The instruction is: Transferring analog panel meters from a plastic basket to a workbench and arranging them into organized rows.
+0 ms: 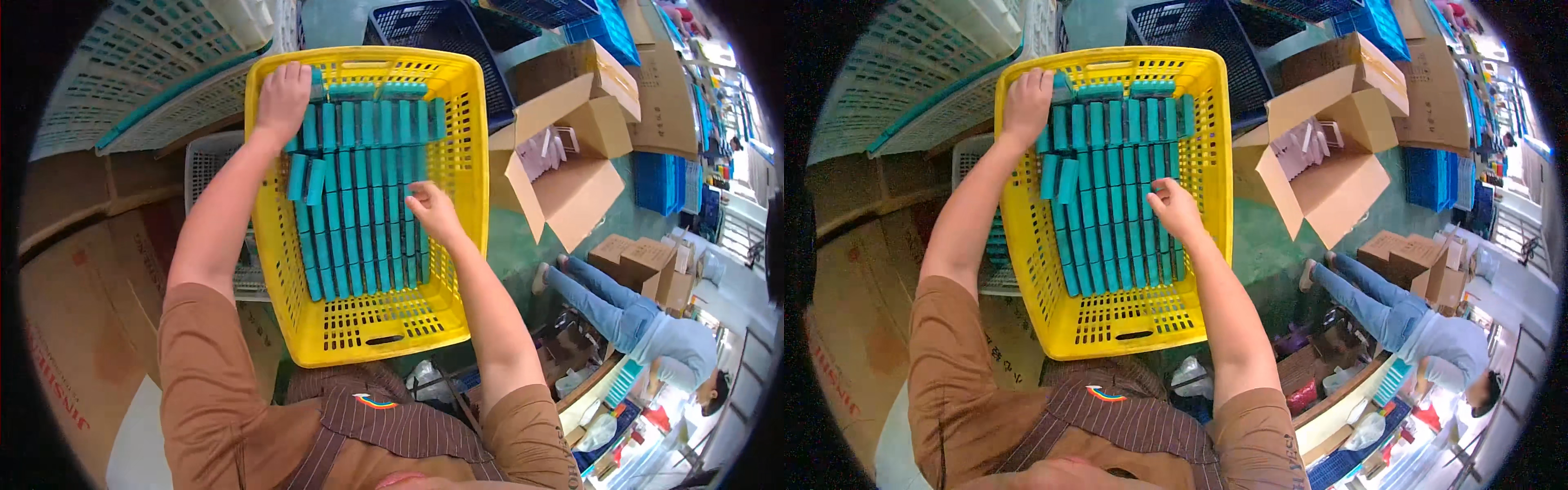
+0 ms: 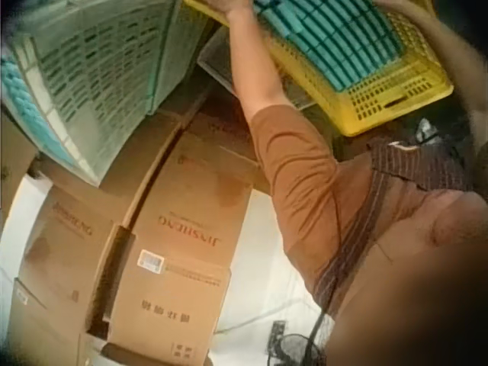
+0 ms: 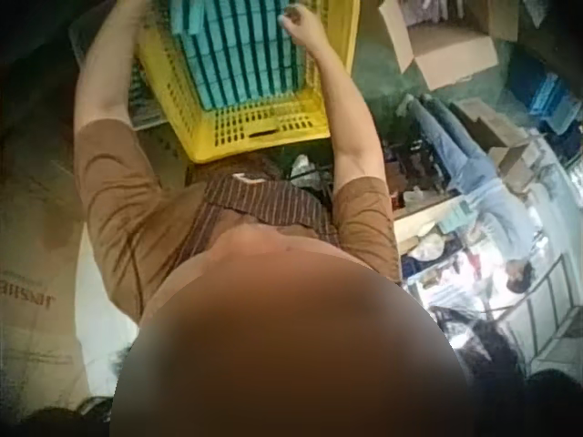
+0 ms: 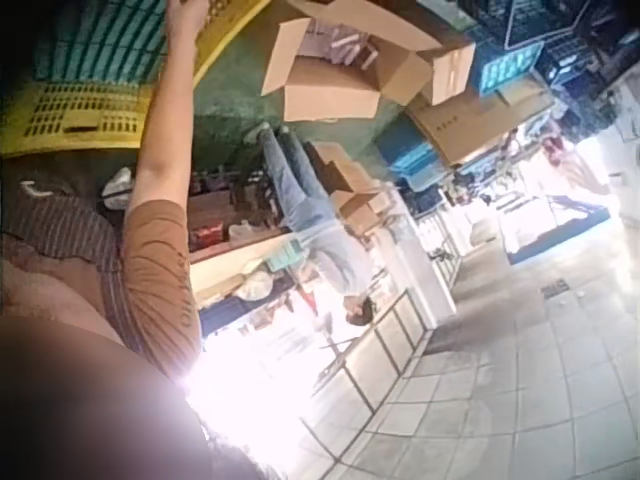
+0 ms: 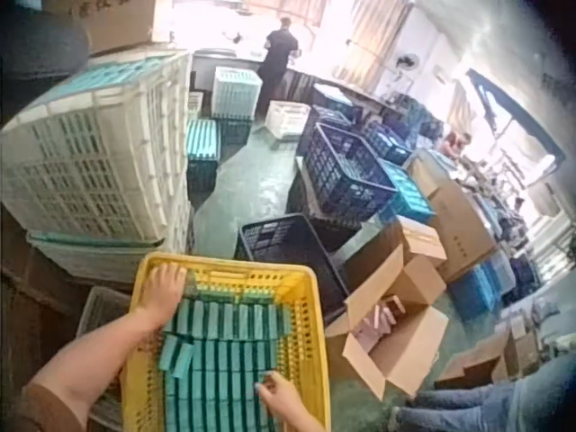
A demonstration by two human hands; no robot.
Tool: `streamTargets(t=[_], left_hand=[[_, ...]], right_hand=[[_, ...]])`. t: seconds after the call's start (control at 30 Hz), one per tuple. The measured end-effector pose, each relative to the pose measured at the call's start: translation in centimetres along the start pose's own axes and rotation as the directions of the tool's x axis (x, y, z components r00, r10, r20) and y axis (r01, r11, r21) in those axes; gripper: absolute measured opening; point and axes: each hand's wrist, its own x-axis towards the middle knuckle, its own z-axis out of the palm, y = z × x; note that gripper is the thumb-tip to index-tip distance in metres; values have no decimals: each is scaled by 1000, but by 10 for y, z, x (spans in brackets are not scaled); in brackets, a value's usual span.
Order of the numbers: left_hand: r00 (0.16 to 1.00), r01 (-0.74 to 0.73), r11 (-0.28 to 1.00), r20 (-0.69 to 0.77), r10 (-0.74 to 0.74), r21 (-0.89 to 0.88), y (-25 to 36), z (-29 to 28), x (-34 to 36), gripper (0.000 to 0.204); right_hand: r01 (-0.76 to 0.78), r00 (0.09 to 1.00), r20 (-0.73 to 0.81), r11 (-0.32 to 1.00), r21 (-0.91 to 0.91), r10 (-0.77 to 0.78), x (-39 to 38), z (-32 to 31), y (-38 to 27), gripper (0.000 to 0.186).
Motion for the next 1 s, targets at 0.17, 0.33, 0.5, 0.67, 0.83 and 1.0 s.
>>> streamTargets(t=[0.17,0.33,0.5,0.67,0.83,1.0], left_hand=[[962,-150,988,223,155,-41,-7,-13,-6,15],[700,-665,608,-78,710,-433,50,-65,-47,21],[454,-723,497,213,865,-480,74,2,-97,17],[415,-445,810,713,565,-382,83,13,-115,27],[914,279,837,399,-80,-471,87,28,-62,55],[551,697,705,727,-410,-131,91,40,-29,79]], right_hand=[[-85,994,84,981,175,71,-16,19,17,34],[-103,994,-2,962,253,107,-42,15,37,33],[-216,976,71,942,256,205,-34,28,59,31],[102,968,-234,994,36,-91,16,-2,23,27],[110,877,-347,841,-530,-333,100,-17,-6,48],[-214,904,-379,561,-800,-196,143,1,-7,73]])
